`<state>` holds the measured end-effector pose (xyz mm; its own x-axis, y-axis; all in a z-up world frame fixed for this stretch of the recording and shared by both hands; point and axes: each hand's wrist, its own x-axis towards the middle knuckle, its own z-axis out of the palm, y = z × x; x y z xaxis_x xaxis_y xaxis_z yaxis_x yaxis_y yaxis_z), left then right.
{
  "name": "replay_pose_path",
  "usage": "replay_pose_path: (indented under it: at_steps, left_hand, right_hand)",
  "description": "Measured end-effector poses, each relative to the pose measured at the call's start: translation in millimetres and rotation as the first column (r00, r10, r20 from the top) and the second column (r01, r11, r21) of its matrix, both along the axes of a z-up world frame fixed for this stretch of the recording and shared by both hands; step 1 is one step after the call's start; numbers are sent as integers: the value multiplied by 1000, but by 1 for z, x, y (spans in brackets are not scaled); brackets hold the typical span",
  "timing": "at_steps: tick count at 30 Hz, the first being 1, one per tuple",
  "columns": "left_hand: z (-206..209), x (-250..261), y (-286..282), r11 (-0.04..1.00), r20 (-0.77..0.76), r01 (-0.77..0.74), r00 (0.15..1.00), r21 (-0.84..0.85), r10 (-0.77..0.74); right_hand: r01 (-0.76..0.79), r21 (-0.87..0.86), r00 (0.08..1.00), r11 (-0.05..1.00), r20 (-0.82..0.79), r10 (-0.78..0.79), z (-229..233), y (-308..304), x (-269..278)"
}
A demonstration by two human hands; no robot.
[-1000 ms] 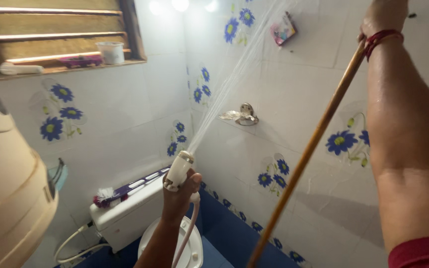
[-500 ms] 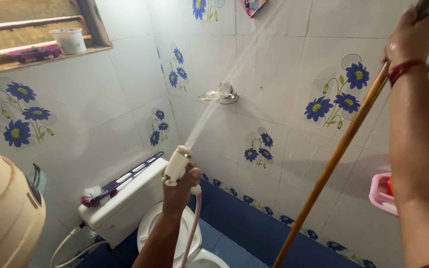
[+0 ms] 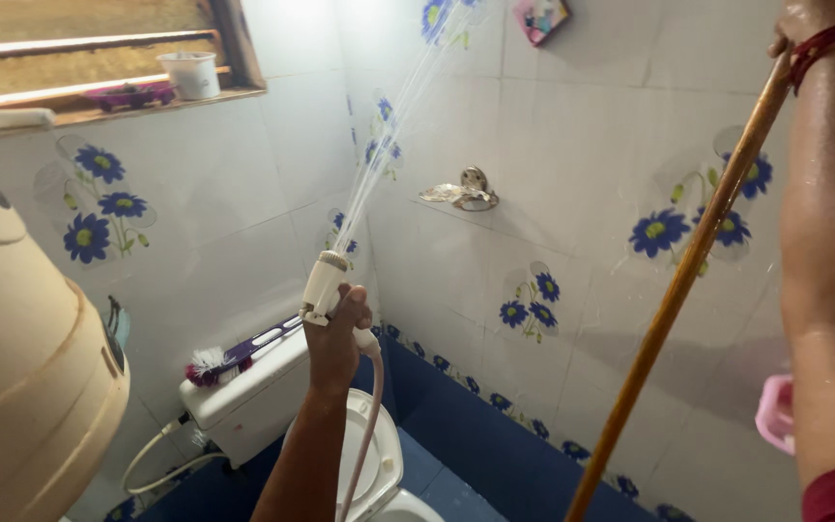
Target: The person scrubs the bathroom walls using a long-handled brush and rinses the surfaces with a handheld shower head. The person moves around the room to clean different wall sections, including areas near the toilet and a wall-mounted caddy.
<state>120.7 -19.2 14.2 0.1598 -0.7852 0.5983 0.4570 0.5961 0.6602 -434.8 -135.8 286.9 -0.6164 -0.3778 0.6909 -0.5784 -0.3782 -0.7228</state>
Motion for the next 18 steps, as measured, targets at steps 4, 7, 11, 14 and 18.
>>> replay_pose_path:
  at_steps: [4,7,11,14,18]
  left_hand:
    - [-9,-1,-10,1000,27,-13,1000,14,12]
    - [-18,-8,-17,996,37,-7,999,91,4]
    - [-34,-15,-17,987,161,-73,986,144,50]
    - [-38,-21,-18,993,145,-20,989,116,3]
    - [-48,-24,-15,990,199,-6,980,139,-22]
  right_hand:
    - [-25,63,998,998,-56,29,2,-40,30]
    - [-28,89,995,996,-96,37,-15,-57,45]
    - [-112,16,988,994,-109,113,-65,-67,49]
    - [89,-169,908,982,-391,-150,-84,-75,37]
    - [92,21,891,996,-449,-73,-80,-80,6]
